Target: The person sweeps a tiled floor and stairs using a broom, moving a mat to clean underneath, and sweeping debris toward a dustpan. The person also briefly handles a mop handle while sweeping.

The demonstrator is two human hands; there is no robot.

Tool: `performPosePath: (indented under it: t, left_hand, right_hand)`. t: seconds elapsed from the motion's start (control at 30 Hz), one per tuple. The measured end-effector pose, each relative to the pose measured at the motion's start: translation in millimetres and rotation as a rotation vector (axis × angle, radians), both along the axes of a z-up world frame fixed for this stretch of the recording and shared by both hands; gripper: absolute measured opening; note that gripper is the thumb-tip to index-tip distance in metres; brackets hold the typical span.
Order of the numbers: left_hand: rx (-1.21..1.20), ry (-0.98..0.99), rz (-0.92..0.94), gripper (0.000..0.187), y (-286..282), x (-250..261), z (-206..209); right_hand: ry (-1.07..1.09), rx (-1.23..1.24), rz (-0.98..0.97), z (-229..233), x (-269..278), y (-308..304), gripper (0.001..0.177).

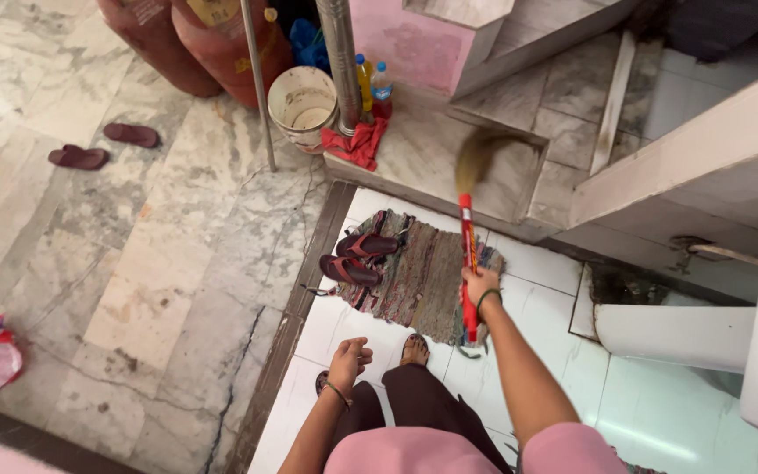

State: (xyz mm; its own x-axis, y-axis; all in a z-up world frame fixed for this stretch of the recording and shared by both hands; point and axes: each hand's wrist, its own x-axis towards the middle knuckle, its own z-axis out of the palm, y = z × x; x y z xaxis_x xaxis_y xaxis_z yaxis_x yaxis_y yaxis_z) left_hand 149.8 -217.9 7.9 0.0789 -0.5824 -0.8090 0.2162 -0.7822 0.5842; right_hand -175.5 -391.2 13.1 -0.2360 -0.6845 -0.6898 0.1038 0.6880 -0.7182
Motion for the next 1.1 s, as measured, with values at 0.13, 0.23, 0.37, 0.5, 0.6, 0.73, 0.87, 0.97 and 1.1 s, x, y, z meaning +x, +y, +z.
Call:
performPosePath:
  t: [0.13,0.23,0.37,0.5,0.6,0.73,0.87,0.97,1.1]
  left_hand:
    - [-0.003,-0.027,-0.002,0.039,-4,-13,0]
    - [-0.03,-0.023,-0.012,0.039,-17,-25,-1]
    - [-0.056,0.003,-0.047,0.036,-30,-43,-4]
    - [-0.046,0.007,-0.096,0.035,-40,-58,-5]
    - [-0.056,0.021,-0.133,0.035,-45,-67,-7]
    - [-0.052,-0.003,-0.169,0.036,-46,-76,-11]
    - [-0.04,0.026,-0.191,0.038,-36,-80,-14]
    - [-0.044,0.061,-0.16,0.037,-33,-74,-14]
    - [-0.047,0.087,-0.106,0.037,-38,-53,-14]
  right_hand:
    - [0.325,0.018,0.386,8,-26,-20,0.022]
    - [0.951,-0.161,0.881,40,-55,-26,0.028]
    - [1.133,0.088,1.14,100,-112,-19,0.047]
    - [1.272,0.126,1.344,154,-182,15,0.057]
    - [1.192,0.343,1.284,172,-232,69,0.065]
    - [1.13,0.28,0.973,152,-244,153,0.046]
    - [0.754,0.173,0.528,111,-183,168,0.05]
    - [0.534,0.321,0.4,98,-114,151,0.052]
    - [0.568,0.268,0.713,113,-62,147,0.046]
